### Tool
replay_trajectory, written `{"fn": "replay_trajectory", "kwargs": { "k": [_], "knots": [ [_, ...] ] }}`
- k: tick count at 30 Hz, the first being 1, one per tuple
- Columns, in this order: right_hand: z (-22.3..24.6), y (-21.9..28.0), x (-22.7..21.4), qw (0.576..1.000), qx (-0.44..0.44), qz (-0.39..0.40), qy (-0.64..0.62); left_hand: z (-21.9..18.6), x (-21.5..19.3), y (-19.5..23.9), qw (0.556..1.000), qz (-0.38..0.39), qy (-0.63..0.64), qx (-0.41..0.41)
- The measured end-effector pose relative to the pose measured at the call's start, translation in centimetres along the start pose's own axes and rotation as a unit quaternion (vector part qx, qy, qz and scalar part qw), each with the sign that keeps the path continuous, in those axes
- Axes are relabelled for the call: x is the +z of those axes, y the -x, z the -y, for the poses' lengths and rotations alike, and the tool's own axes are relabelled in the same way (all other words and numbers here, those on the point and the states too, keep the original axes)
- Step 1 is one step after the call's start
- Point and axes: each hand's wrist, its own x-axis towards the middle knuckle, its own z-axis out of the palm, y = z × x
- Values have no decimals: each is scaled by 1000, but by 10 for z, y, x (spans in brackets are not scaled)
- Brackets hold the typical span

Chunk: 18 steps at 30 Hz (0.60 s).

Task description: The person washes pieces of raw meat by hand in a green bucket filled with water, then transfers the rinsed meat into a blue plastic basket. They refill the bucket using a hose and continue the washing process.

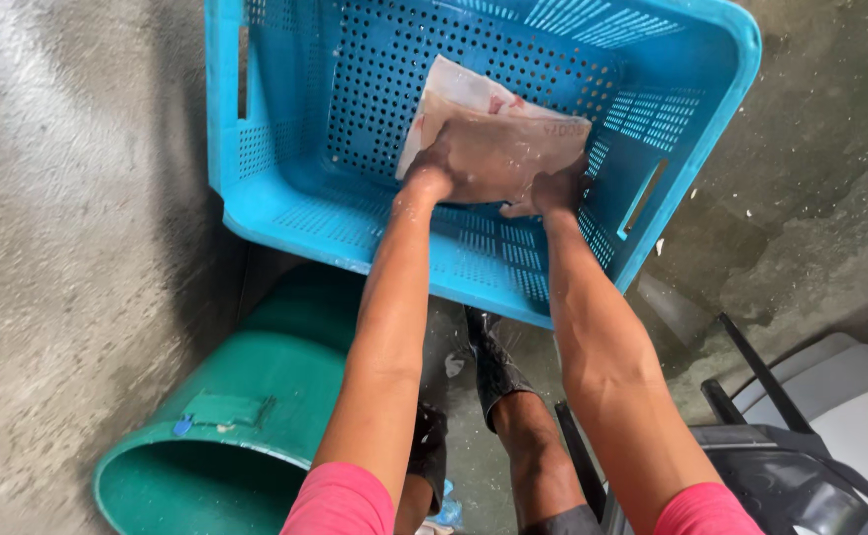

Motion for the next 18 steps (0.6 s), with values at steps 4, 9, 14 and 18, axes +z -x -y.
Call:
{"fn": "replay_trajectory", "kwargs": {
  "k": [4,9,14,18],
  "knots": [
    [-9,13,-18,985,-159,-58,42,-43,-16,47,993,-62,82,55],
    [12,116,-33,920,-386,-66,12,-66,-45,147,908,-227,268,228],
    [20,266,2,889,-454,52,-33,-32,-90,273,881,-309,334,132],
    [-3,385,54,862,-481,143,-64,27,-117,372,834,-392,375,100]
  ]
}}
